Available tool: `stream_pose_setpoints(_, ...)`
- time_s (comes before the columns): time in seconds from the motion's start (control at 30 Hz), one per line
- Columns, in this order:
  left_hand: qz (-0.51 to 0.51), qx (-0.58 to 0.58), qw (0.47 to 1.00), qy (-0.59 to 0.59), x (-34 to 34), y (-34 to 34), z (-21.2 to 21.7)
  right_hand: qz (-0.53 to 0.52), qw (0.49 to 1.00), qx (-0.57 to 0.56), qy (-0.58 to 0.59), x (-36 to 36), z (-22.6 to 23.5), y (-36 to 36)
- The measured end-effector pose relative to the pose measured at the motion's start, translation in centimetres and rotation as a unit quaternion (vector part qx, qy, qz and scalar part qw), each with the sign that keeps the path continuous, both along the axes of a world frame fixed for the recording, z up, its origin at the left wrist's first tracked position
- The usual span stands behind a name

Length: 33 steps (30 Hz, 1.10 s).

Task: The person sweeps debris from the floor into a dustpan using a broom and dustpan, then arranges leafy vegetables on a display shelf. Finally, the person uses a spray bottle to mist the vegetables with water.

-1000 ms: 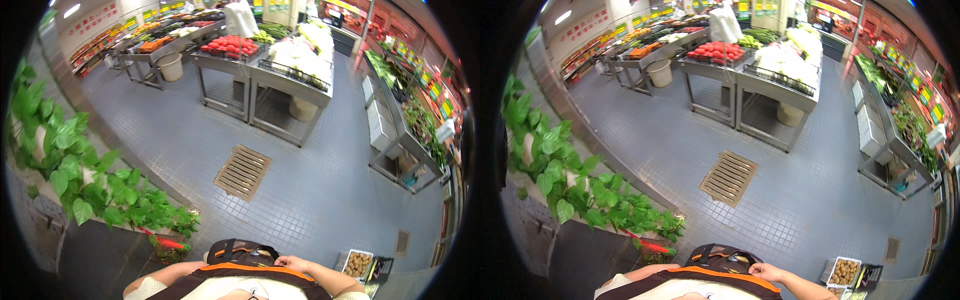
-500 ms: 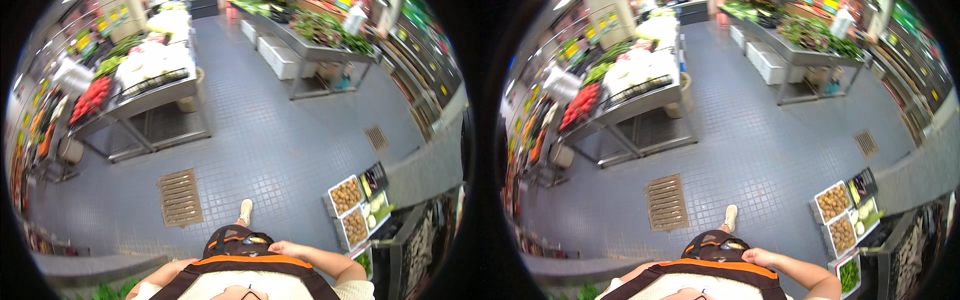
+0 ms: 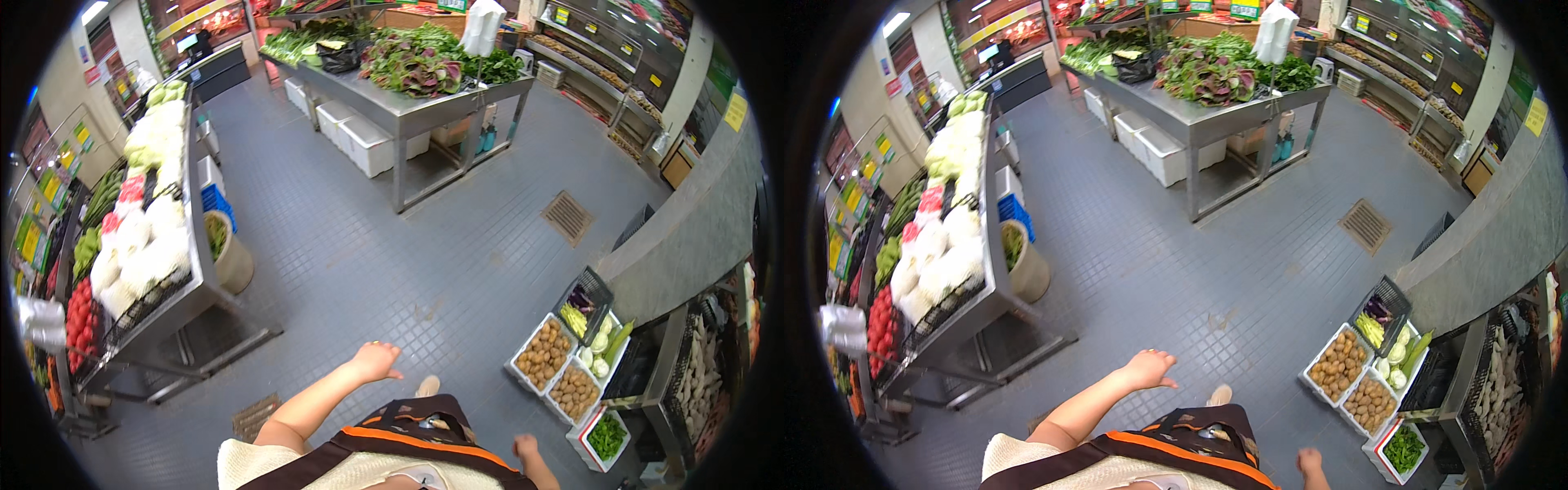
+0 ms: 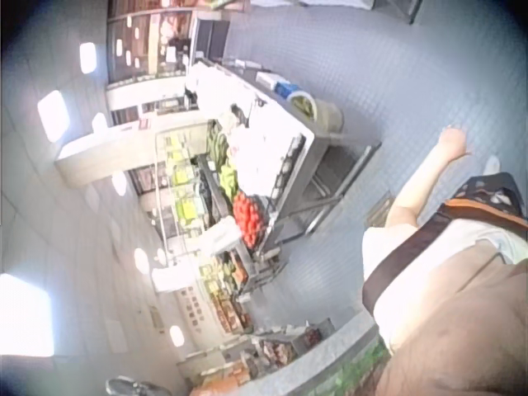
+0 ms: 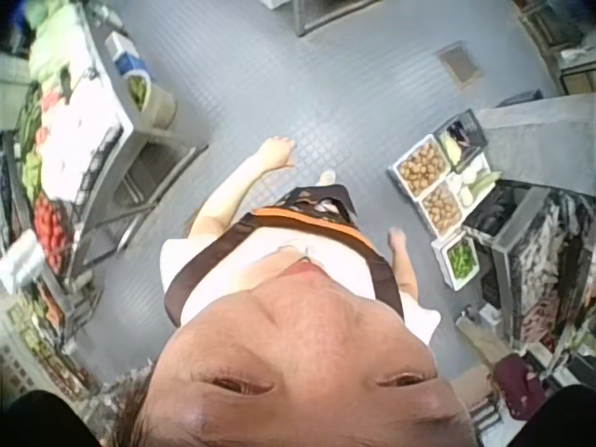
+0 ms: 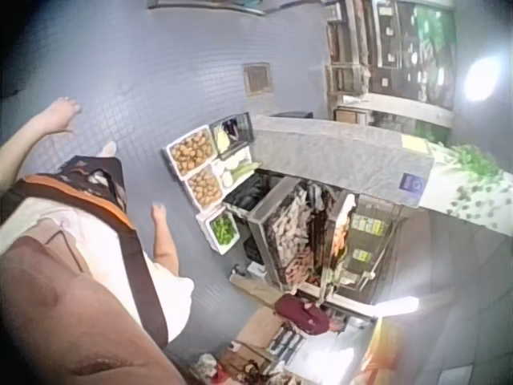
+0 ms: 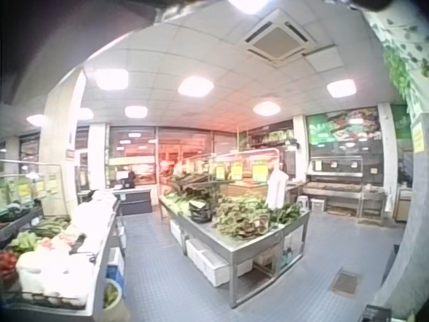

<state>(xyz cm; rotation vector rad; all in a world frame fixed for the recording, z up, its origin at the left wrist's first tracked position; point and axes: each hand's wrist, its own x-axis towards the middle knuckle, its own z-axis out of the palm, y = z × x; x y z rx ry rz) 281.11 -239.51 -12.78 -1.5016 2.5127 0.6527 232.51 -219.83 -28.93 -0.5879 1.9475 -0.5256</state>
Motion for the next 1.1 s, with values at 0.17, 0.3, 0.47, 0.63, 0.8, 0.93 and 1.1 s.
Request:
stream_pose_setpoints(0.17,-0.033,0.021,0.993,0.116,-5.6,-15.9,-2.4,0.352,0.888,0.228,0.187,-8.3,-3.5,0.0)
stream_pose_setpoints(0.3,-0.064,0.133,0.989,-0.006,-6.6,-23.1,-3.3,0.329,0.898,0.235,0.171,-8.3,-3.9,-13.6)
stream_pose_setpoints(0.47,0.065,0.223,0.966,0.113,-4.4,-31.0,-4.3,0.226,0.971,0.077,0.027,-1.2,4.6,-43.3)
stream_pose_setpoints(0.63,0.152,0.251,0.95,0.102,-3.1,-44.4,-6.7,0.087,0.979,-0.174,-0.065,2.6,6.4,-68.2)
stream_pose_setpoints(0.8,0.088,0.161,0.982,0.033,-4.3,-63.3,-3.6,0.075,0.989,-0.108,-0.066,1.5,3.4,-77.9)
stream_pose_setpoints(0.93,-0.002,0.06,0.997,-0.051,-7.2,-77.6,-0.2,0.068,0.996,-0.004,-0.05,-2.1,1.3,-77.2)
stream_pose_setpoints(1.1,-0.056,0.043,0.997,-0.005,-14.1,-92.2,-0.2,-0.017,0.991,0.13,-0.034,-9.5,-2.5,-73.4)
